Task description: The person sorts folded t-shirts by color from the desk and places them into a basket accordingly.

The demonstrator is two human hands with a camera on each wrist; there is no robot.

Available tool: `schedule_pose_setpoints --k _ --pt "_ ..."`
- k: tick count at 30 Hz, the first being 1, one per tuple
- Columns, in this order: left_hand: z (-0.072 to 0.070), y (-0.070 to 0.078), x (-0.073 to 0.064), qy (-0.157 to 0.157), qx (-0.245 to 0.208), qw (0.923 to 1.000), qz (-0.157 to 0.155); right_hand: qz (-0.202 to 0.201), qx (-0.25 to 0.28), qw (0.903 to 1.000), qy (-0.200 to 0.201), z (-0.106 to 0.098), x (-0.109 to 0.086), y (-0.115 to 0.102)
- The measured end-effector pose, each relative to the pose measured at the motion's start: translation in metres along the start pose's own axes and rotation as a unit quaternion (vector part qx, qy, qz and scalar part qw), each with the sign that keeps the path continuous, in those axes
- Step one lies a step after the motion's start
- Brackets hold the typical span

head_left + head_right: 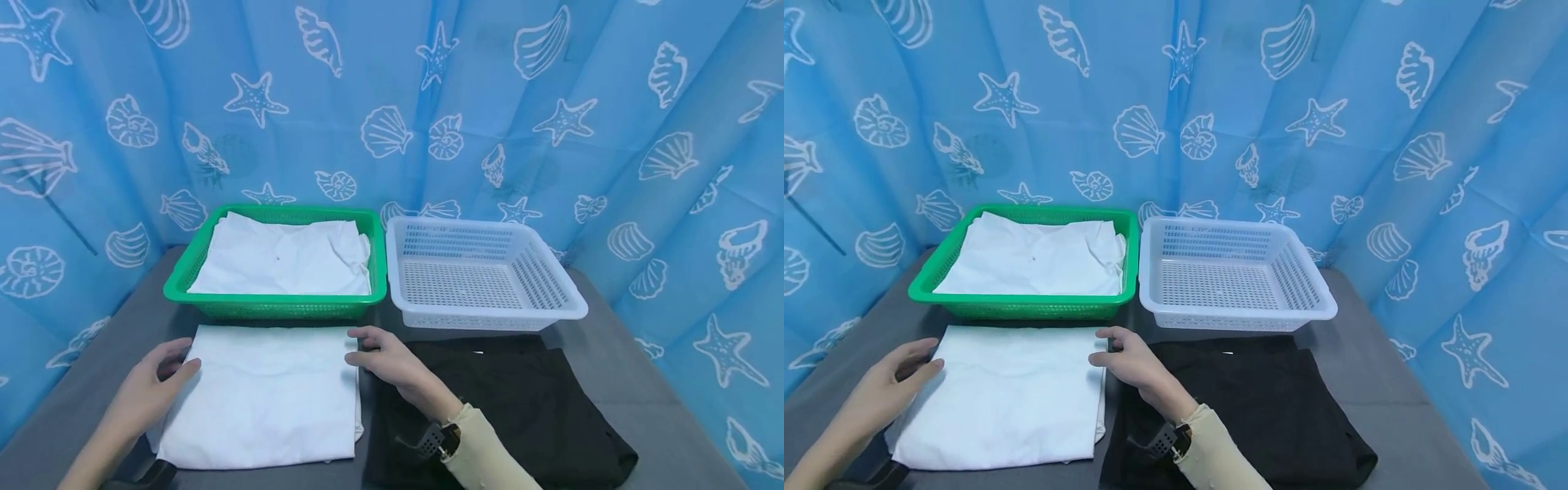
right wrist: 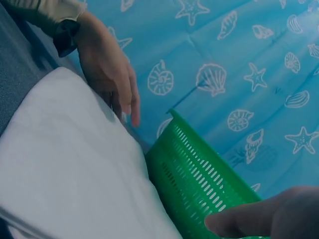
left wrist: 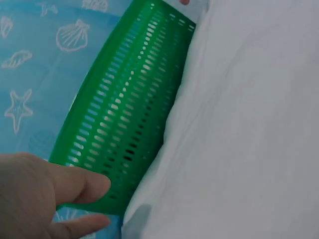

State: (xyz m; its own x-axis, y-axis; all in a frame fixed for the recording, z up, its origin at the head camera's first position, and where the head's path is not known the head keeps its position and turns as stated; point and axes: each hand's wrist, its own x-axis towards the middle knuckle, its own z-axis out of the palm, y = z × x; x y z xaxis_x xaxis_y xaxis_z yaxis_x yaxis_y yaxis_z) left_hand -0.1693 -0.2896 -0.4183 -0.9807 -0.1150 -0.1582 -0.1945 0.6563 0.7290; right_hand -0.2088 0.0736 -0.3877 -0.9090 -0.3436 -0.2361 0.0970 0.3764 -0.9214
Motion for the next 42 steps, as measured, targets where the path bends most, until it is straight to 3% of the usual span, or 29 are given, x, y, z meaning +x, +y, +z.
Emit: schedule_pose_setpoints --k 3,10,15,17,26,34,42 --pt "-0.001 -0.007 -0.001 -0.022 -0.03 0.9993 -0.007 0.006 0.028 0.9996 0.0 0.005 0.001 0.0" --pt "0.001 -0.006 0.0 -0.122 -0.086 0.9886 -0.025 0.028 0.141 0.9897 0.003 0.015 0.0 0.0" --pt "0.009 -0.005 -0.001 -0.122 -0.087 0.9886 0.004 0.067 0.244 0.966 -0.054 0.014 0.002 0.002" --pt "0.011 -0.005 -0.001 -0.122 -0.089 0.9883 0.02 0.077 0.258 0.9605 -0.069 0.015 0.004 0.004" --pt "0.018 -0.007 -0.003 -0.146 -0.079 0.9826 0.085 0.061 0.195 0.9775 -0.052 0.024 0.005 0.015" --pt "0.017 -0.003 -0.006 -0.137 -0.046 0.9866 0.076 0.045 0.187 0.9799 -0.055 0.025 0.008 0.015" --pt "0.021 -0.002 -0.006 -0.129 -0.062 0.9862 0.083 0.017 0.174 0.9814 -0.079 0.026 0.007 0.018"
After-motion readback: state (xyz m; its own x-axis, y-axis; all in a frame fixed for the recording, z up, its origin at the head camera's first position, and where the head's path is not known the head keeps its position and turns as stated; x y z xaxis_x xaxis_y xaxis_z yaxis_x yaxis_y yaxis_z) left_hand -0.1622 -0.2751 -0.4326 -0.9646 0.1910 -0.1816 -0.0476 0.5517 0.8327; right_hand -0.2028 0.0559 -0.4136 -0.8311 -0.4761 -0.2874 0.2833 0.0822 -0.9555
